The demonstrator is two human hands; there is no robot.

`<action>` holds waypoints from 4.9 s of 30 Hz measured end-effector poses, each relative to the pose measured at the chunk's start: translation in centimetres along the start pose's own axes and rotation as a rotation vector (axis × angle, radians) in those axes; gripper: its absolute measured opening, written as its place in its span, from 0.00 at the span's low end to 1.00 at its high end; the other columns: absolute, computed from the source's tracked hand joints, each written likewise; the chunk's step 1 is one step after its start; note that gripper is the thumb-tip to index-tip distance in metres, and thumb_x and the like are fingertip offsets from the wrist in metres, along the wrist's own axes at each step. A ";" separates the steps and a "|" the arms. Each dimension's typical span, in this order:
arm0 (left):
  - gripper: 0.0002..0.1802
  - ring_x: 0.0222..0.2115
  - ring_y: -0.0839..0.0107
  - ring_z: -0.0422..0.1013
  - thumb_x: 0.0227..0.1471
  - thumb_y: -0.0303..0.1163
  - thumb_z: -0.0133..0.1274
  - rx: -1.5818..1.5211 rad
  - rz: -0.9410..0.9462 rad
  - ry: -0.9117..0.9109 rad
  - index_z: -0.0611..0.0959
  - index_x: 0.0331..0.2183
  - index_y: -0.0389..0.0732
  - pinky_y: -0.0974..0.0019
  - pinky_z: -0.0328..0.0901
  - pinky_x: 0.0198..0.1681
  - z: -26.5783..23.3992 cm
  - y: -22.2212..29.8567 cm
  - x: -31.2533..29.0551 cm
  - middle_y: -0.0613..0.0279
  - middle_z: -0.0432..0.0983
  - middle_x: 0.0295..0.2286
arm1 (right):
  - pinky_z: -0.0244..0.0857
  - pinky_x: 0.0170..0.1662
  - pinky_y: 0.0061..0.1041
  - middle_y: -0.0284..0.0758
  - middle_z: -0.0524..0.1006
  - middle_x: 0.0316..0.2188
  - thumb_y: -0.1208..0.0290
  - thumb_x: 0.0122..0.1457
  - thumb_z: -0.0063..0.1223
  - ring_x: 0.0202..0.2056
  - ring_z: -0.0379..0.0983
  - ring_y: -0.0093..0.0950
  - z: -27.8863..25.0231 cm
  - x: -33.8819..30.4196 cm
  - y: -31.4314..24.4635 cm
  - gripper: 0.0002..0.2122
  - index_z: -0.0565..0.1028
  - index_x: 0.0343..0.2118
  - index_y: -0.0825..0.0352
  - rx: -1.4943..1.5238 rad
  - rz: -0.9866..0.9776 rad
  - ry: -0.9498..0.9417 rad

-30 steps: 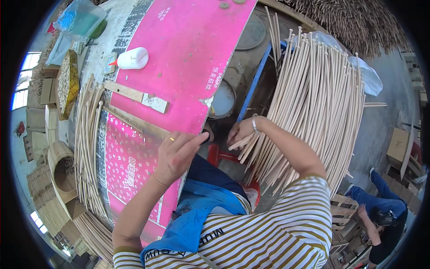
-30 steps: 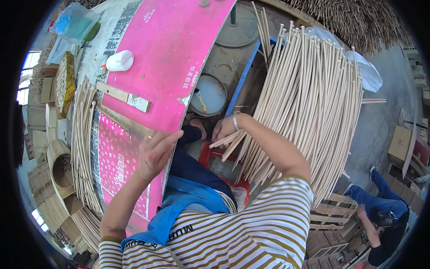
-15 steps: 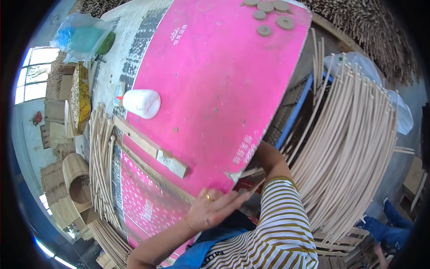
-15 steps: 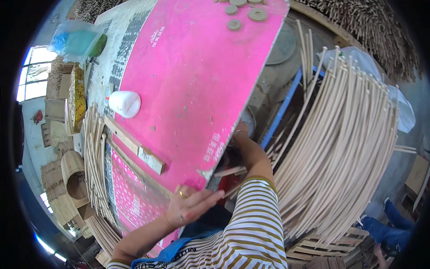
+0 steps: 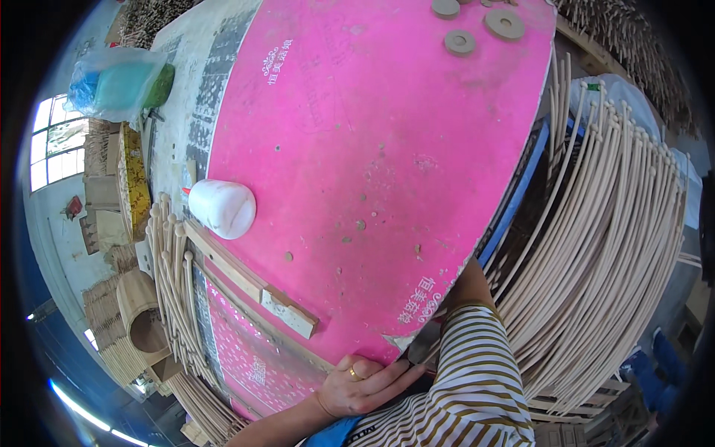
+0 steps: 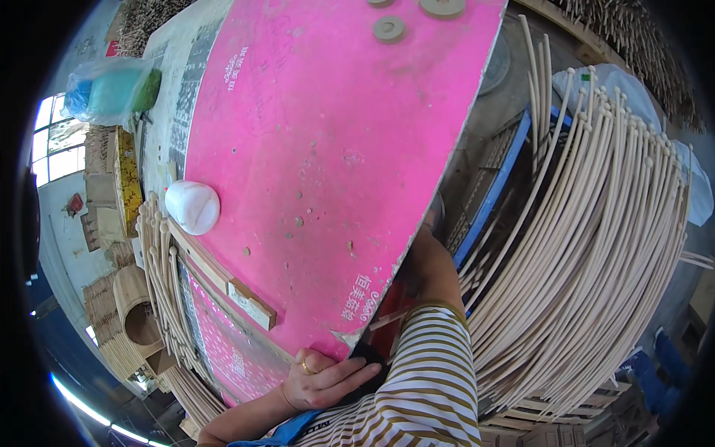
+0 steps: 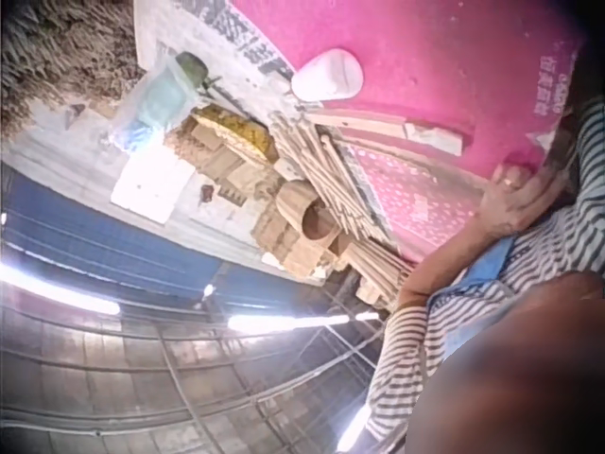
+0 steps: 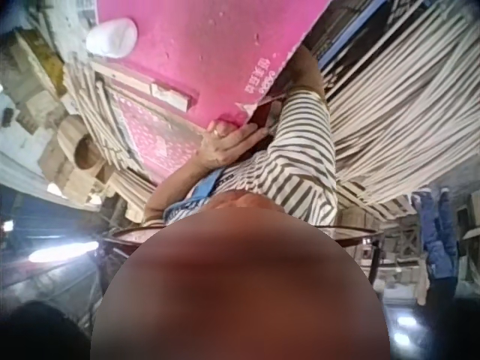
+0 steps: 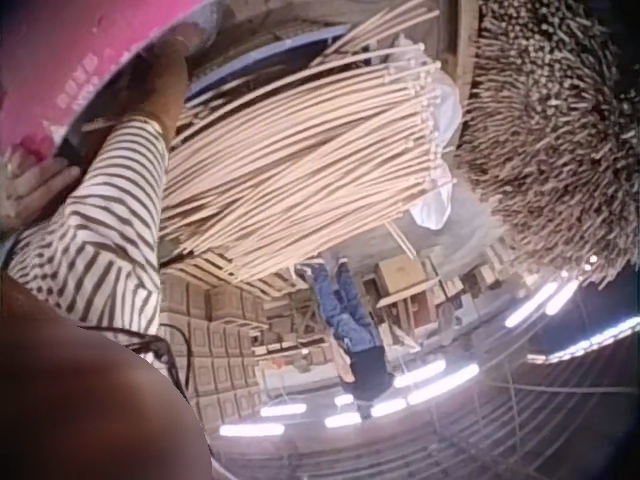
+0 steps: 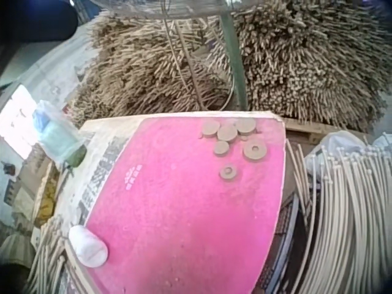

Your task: Assemble a wooden lattice structure by threading rods through spacers and applying glue.

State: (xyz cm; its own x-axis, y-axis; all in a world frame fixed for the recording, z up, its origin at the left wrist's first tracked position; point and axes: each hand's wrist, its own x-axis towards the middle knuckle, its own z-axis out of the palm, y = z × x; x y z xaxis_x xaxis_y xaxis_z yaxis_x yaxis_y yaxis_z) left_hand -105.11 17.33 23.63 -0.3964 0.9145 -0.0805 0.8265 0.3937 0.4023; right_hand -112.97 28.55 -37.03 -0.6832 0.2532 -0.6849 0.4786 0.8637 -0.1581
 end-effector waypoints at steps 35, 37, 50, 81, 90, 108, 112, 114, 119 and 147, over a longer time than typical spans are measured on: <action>0.21 0.48 0.63 0.71 0.56 0.34 0.54 -0.156 0.051 0.241 0.82 0.51 0.43 0.56 0.64 0.50 2.6 -0.1 -1.3 0.63 0.76 0.49 | 0.72 0.41 0.32 0.33 0.81 0.39 0.56 0.64 0.57 0.38 0.78 0.30 -17.1 -18.2 6.3 0.16 0.78 0.48 0.62 1.950 0.061 -0.391; 0.20 0.48 0.63 0.71 0.56 0.34 0.54 -0.162 0.027 0.248 0.82 0.51 0.43 0.56 0.63 0.50 2.7 -0.1 -1.4 0.63 0.76 0.48 | 0.72 0.41 0.32 0.33 0.81 0.39 0.56 0.65 0.57 0.38 0.78 0.30 -17.4 -19.0 6.4 0.16 0.78 0.48 0.62 1.931 0.067 -0.375; 0.08 0.45 0.61 0.69 0.53 0.34 0.57 -0.159 0.055 0.362 0.80 0.36 0.45 0.56 0.62 0.49 3.7 0.1 -1.2 0.62 0.71 0.36 | 0.73 0.41 0.33 0.33 0.81 0.39 0.53 0.67 0.53 0.39 0.78 0.31 -18.0 -23.1 8.1 0.17 0.78 0.47 0.62 1.858 0.072 -0.317; 0.22 0.40 0.60 0.76 0.56 0.25 0.54 -0.254 -0.382 0.880 0.85 0.51 0.50 0.53 0.69 0.46 4.1 6.3 -24.9 0.61 0.79 0.36 | 0.74 0.34 0.28 0.35 0.80 0.43 0.63 0.68 0.45 0.37 0.77 0.26 -39.7 -46.2 4.6 0.17 0.74 0.57 0.60 1.555 -0.488 0.616; 0.19 0.37 0.57 0.77 0.52 0.20 0.56 -0.230 -0.967 1.041 0.88 0.45 0.47 0.57 0.71 0.40 7.6 10.5 -35.7 0.57 0.80 0.35 | 0.69 0.56 0.33 0.40 0.78 0.50 0.81 0.61 0.53 0.53 0.75 0.39 -38.3 -42.5 -27.0 0.19 0.75 0.55 0.63 0.361 -1.226 0.424; 0.20 0.35 0.59 0.74 0.46 0.18 0.59 -0.176 -1.147 1.070 0.88 0.43 0.44 0.58 0.69 0.38 9.0 12.6 -39.9 0.60 0.80 0.33 | 0.70 0.49 0.41 0.40 0.77 0.42 0.83 0.54 0.54 0.44 0.73 0.45 -35.4 -51.6 -14.1 0.16 0.81 0.47 0.67 -0.209 -1.284 0.471; 0.20 0.35 0.59 0.74 0.46 0.19 0.59 -0.153 -1.125 1.087 0.88 0.42 0.44 0.58 0.69 0.38 9.4 12.4 -39.9 0.61 0.80 0.33 | 0.70 0.49 0.42 0.42 0.77 0.42 0.82 0.56 0.52 0.46 0.73 0.45 -35.4 -47.6 -19.7 0.14 0.81 0.45 0.67 -0.212 -1.342 0.592; 0.20 0.35 0.59 0.75 0.45 0.20 0.61 -0.148 -1.144 1.075 0.88 0.43 0.45 0.57 0.69 0.38 9.6 12.3 -39.9 0.61 0.80 0.33 | 0.70 0.49 0.42 0.44 0.77 0.41 0.82 0.57 0.52 0.46 0.73 0.46 -35.4 -44.2 -24.4 0.13 0.81 0.44 0.67 -0.167 -1.404 0.651; 0.22 0.38 0.58 0.75 0.48 0.27 0.62 -0.136 -1.099 1.066 0.86 0.48 0.46 0.56 0.71 0.43 10.7 12.3 -40.2 0.61 0.81 0.38 | 0.68 0.51 0.44 0.45 0.79 0.41 0.82 0.54 0.52 0.46 0.74 0.47 -35.3 -39.2 -33.5 0.18 0.82 0.47 0.64 -0.199 -1.468 0.679; 0.16 0.34 0.71 0.73 0.62 0.16 0.50 0.017 -1.656 2.108 0.85 0.48 0.35 0.68 0.67 0.40 17.1 26.5 -52.1 0.59 0.76 0.32 | 0.70 0.49 0.42 0.42 0.77 0.42 0.76 0.54 0.59 0.44 0.73 0.46 -4.1 -71.5 -44.1 0.13 0.79 0.43 0.64 -0.241 -2.043 0.151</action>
State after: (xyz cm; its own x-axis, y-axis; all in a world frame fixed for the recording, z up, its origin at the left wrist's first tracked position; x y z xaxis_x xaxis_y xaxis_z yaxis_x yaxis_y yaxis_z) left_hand -55.68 -18.27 22.86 -0.0072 -0.9567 0.2910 -0.2510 0.2834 0.9256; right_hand -87.44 -25.85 21.81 -0.0564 -0.9255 0.3745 -0.9257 -0.0921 -0.3669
